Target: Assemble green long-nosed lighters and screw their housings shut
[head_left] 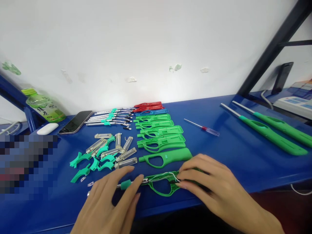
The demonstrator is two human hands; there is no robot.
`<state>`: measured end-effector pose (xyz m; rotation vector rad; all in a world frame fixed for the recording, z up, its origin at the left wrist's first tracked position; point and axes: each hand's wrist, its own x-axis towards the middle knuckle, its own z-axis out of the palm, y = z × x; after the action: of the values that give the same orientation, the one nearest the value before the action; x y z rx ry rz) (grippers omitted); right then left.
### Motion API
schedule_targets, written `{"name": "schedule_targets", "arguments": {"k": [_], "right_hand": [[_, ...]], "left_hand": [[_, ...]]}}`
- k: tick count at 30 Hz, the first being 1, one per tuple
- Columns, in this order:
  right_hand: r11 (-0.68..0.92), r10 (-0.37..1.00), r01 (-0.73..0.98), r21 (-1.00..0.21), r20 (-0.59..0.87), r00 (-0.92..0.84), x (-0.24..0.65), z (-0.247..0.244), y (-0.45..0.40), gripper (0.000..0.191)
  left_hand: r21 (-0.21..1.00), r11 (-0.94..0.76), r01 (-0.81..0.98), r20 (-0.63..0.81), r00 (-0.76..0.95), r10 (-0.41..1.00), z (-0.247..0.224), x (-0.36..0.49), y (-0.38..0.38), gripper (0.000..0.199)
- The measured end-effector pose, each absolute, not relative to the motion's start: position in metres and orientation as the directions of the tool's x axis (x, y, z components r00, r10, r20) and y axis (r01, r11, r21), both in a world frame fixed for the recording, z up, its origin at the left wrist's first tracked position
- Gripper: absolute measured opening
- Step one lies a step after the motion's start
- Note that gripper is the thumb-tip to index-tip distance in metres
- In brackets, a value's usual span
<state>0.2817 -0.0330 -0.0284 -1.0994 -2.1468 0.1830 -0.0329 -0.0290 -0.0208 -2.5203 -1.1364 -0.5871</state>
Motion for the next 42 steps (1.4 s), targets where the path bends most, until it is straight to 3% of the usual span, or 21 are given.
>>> {"name": "schedule_targets", "arguments": {"k": [4, 8, 10, 15, 20, 26, 30, 34, 42], "right_hand": [[0.631, 0.756, 0.648, -0.426, 0.524, -0.391, 0.281, -0.029, -0.033, 0.004], [0.635, 0.754, 0.642, -0.429, 0.524, -0.396, 0.281, -0.029, -0.033, 0.004], [0.641, 0.751, 0.636, -0.43, 0.524, -0.402, 0.281, -0.028, -0.033, 0.004], [0.645, 0.749, 0.625, -0.44, 0.524, -0.405, 0.282, -0.027, -0.032, 0.004], [0.646, 0.749, 0.619, -0.446, 0.526, -0.403, 0.282, -0.027, -0.032, 0.004], [0.643, 0.75, 0.624, -0.443, 0.528, -0.399, 0.281, -0.027, -0.033, 0.004], [0.634, 0.758, 0.631, -0.447, 0.52, -0.393, 0.282, -0.028, -0.033, 0.005], [0.648, 0.746, 0.623, -0.438, 0.53, -0.404, 0.283, -0.027, -0.032, 0.008], [0.655, 0.735, 0.628, -0.419, 0.545, -0.403, 0.285, -0.03, -0.032, 0.009]], "left_hand": [[-0.108, -0.712, 0.694, 0.44, 0.675, 0.592, -0.012, -0.007, -0.012, 0.037], [0.05, -0.748, 0.661, 0.426, 0.664, 0.615, -0.009, 0.011, 0.001, 0.019], [0.091, -0.75, 0.656, 0.425, 0.655, 0.624, -0.009, 0.014, 0.004, 0.019], [0.084, -0.756, 0.649, 0.384, 0.679, 0.625, -0.011, 0.008, 0.002, 0.028], [0.073, -0.752, 0.656, 0.365, 0.684, 0.632, -0.011, 0.008, 0.002, 0.024], [0.084, -0.752, 0.654, 0.456, 0.646, 0.612, -0.002, 0.014, 0.005, 0.026], [-0.009, -0.69, 0.724, 0.51, 0.597, 0.62, 0.02, -0.007, 0.017, 0.031], [-0.021, -0.599, 0.801, 0.469, 0.537, 0.701, 0.033, -0.043, 0.039, 0.043], [0.075, -0.473, 0.878, 0.29, 0.434, 0.853, 0.033, -0.087, 0.052, 0.032]]}}
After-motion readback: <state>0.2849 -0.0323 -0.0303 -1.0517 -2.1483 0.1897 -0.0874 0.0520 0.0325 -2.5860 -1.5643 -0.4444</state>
